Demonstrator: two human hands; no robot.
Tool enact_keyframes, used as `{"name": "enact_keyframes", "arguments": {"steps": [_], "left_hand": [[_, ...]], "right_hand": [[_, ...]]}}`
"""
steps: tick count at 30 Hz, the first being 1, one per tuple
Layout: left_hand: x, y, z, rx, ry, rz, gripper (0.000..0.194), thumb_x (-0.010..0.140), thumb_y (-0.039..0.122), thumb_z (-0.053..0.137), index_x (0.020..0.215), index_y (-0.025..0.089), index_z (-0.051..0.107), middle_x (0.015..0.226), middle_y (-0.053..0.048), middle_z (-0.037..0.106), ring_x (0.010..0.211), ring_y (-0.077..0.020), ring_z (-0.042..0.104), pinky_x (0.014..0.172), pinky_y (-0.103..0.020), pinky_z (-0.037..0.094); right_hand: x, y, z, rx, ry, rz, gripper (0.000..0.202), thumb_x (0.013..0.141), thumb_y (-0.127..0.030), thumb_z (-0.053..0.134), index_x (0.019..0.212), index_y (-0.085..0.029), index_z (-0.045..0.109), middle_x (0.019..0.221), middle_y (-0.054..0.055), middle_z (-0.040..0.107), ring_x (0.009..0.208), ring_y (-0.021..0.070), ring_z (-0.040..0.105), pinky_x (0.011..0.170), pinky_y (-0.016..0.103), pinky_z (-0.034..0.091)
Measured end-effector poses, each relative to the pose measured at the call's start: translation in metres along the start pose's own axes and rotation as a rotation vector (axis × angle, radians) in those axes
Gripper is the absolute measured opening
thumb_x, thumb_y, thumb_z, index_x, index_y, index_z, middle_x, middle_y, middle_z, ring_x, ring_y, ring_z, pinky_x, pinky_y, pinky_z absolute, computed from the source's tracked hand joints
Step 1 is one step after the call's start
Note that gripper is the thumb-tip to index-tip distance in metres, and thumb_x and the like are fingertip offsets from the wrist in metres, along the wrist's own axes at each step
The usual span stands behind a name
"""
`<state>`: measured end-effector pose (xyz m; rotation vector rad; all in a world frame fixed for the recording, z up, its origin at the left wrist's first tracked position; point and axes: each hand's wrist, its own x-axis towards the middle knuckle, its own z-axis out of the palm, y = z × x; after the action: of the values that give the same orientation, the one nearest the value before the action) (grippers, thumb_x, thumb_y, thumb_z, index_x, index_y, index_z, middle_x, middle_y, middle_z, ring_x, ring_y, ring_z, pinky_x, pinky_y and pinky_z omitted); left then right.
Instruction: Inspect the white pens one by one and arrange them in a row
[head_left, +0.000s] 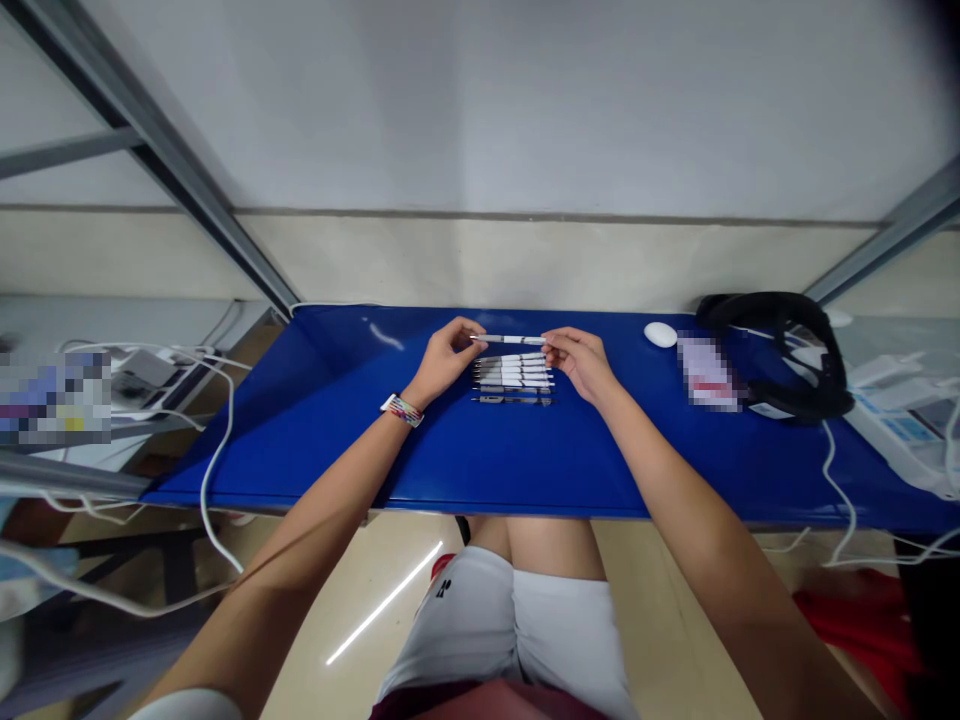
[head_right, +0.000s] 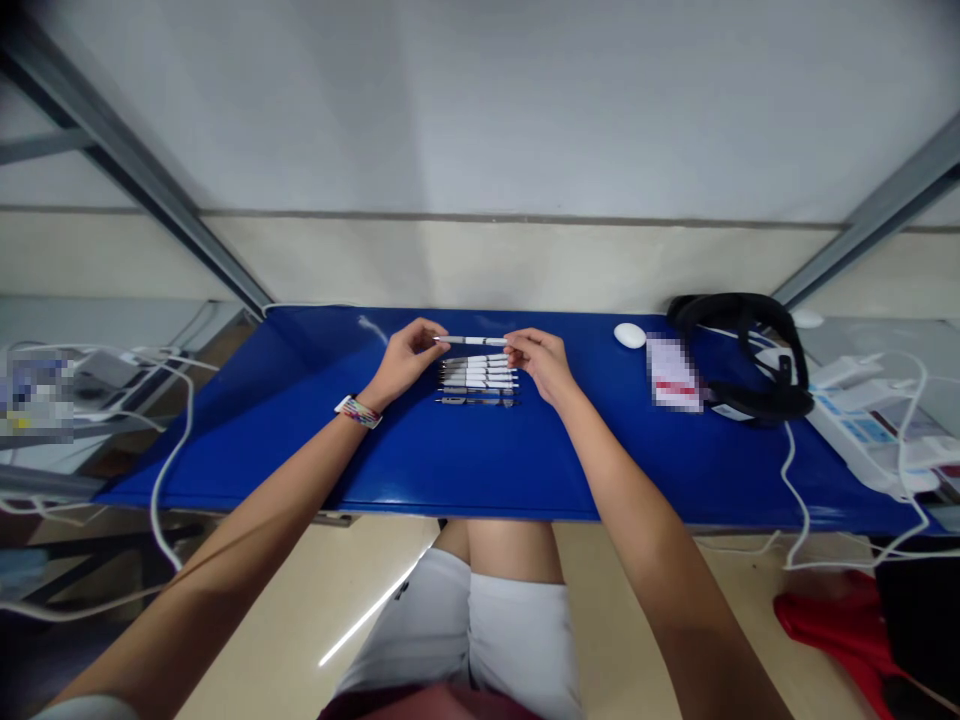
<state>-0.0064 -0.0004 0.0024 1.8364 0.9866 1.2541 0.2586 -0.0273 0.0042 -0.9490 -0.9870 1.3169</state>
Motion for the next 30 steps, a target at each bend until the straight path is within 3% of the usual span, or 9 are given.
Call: {"name": "enact_keyframes", "arguments": {"steps": [6,8,12,15,19,23,27,30], "left_hand": [[-0.0003,0.0036,0.0003,-0.038,-0.051,0.015,0.038,0.094,0.037,0.075,0.129,0.023,0.069,0.101,-0.007,0.076,0.092,-0.0202,0.07,0.085,-0.033,0.051],[-0.0001,0.0048,-0.0005,-0.034,-0.046,0.023,0.041,0.092,0.036,0.077,0.13,0.023,0.069,0.105,-0.007,0.076,0.096,-0.0211,0.071,0.087,-0.034,0.051],[0.0008,0.0046,-0.0018,-0.02,-0.054,-0.029,0.031,0.099,0.041,0.068,0.122,0.022,0.072,0.088,-0.005,0.075,0.084,-0.0195,0.07,0.085,-0.034,0.052],[0.0012,0.0038,-0.0021,-0.004,-0.038,0.017,0.046,0.091,0.036,0.078,0.134,0.023,0.068,0.106,-0.007,0.078,0.097,-0.0216,0.072,0.091,-0.035,0.052],[0.0013,0.0043,-0.0026,0.003,-0.047,-0.001,0.032,0.101,0.039,0.066,0.127,0.021,0.072,0.098,-0.007,0.079,0.094,-0.0212,0.073,0.092,-0.036,0.053],[0.0014,0.0045,-0.0026,0.001,-0.044,0.043,0.045,0.091,0.031,0.078,0.134,0.023,0.07,0.117,-0.01,0.08,0.11,-0.0233,0.073,0.098,-0.037,0.053],[0.0014,0.0011,-0.0021,0.018,-0.043,-0.06,0.028,0.097,0.043,0.071,0.112,0.02,0.081,0.099,-0.009,0.082,0.096,-0.0227,0.074,0.094,-0.038,0.054],[0.0013,-0.0012,-0.0021,0.019,-0.03,-0.088,0.027,0.091,0.044,0.079,0.103,0.02,0.084,0.1,-0.009,0.083,0.091,-0.0225,0.073,0.088,-0.037,0.055]], "right_hand": [[0.0012,0.0016,0.0,0.02,0.007,0.002,0.025,0.07,-0.033,0.092,0.085,-0.018,0.08,0.075,0.004,0.072,0.066,0.0128,0.062,0.066,0.028,0.054],[0.0013,0.0021,0.0001,0.015,0.005,0.011,0.026,0.07,-0.033,0.092,0.086,-0.018,0.08,0.076,0.004,0.072,0.066,0.0127,0.063,0.067,0.028,0.055],[0.002,0.0034,-0.0005,0.012,-0.009,0.017,0.026,0.07,-0.034,0.093,0.087,-0.018,0.08,0.075,0.003,0.072,0.066,0.0129,0.063,0.065,0.028,0.055],[0.0025,0.0043,-0.0013,0.021,0.001,0.003,0.026,0.07,-0.034,0.093,0.086,-0.019,0.081,0.074,0.003,0.073,0.066,0.0134,0.063,0.065,0.028,0.055],[0.0029,0.0047,-0.0017,0.028,-0.005,0.003,0.027,0.069,-0.034,0.094,0.087,-0.018,0.081,0.074,0.003,0.073,0.066,0.013,0.063,0.066,0.027,0.055],[0.0029,0.0042,-0.0011,0.021,0.001,0.004,0.026,0.071,-0.033,0.093,0.087,-0.018,0.081,0.075,0.004,0.073,0.066,0.013,0.063,0.065,0.028,0.054],[0.0019,0.0037,-0.0006,0.006,-0.001,0.0,0.025,0.071,-0.034,0.092,0.087,-0.019,0.079,0.075,0.003,0.072,0.067,0.0139,0.063,0.065,0.029,0.054],[0.0012,0.0038,0.0,0.003,0.0,-0.002,0.023,0.071,-0.032,0.092,0.086,-0.019,0.08,0.074,0.003,0.071,0.067,0.0138,0.062,0.065,0.029,0.054]]}}
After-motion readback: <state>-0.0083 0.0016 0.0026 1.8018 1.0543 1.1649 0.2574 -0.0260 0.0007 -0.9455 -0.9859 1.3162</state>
